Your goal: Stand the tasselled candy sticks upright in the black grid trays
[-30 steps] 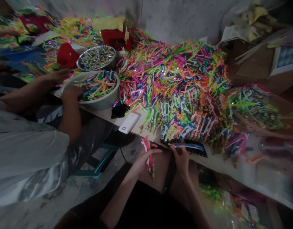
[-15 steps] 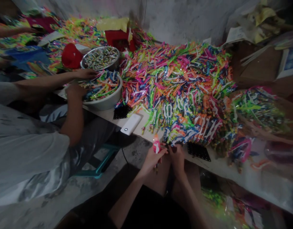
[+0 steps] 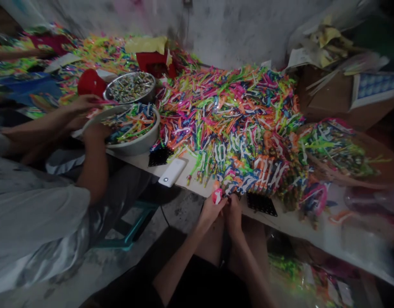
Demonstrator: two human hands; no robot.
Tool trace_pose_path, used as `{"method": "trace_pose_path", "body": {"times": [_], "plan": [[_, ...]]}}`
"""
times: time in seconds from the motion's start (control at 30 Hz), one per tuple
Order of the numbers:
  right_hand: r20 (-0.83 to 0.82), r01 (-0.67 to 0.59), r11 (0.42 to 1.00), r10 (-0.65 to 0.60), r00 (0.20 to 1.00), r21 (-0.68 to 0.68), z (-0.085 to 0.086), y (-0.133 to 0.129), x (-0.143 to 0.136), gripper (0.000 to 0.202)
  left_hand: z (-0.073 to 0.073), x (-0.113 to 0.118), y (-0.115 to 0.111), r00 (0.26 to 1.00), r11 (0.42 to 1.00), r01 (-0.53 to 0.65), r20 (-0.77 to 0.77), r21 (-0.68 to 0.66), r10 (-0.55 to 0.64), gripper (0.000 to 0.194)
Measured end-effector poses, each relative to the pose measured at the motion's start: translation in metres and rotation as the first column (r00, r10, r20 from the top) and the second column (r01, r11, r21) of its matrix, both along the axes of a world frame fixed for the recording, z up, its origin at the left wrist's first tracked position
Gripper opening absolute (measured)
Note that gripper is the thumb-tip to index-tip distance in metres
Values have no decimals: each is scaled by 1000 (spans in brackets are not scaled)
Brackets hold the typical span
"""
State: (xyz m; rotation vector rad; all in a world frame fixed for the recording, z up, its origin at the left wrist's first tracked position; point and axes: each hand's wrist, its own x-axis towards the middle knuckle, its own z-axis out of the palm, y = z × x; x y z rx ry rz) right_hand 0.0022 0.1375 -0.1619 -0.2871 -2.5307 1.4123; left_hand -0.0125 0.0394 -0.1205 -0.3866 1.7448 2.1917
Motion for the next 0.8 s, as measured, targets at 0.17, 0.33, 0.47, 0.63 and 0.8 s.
{"method": "trace_pose_path", "body": {"times": [0.17,0.33,0.47,0.63,0.8], "plan": [[14,-8,999,8,1000,-49,12,2,5,14,14,13,-4,998,999,-49,-48,19,50,39],[26,-70,983,75,997,-169,30,4,38,31,39,25,-11,998,989,-45,-28,142,49,35],[203,-315,829,445,872,-462,44,7,69,48,54,27,-11,1000,986,-21,12,165,19,35],[197,-414,631,672,714,-656,56,20,84,45,58,30,-7,998,942,39,39,333,-55,33],[180,-361,573,680,711,-736,55,29,85,39,62,32,-2,997,945,32,52,324,-52,33]]}}
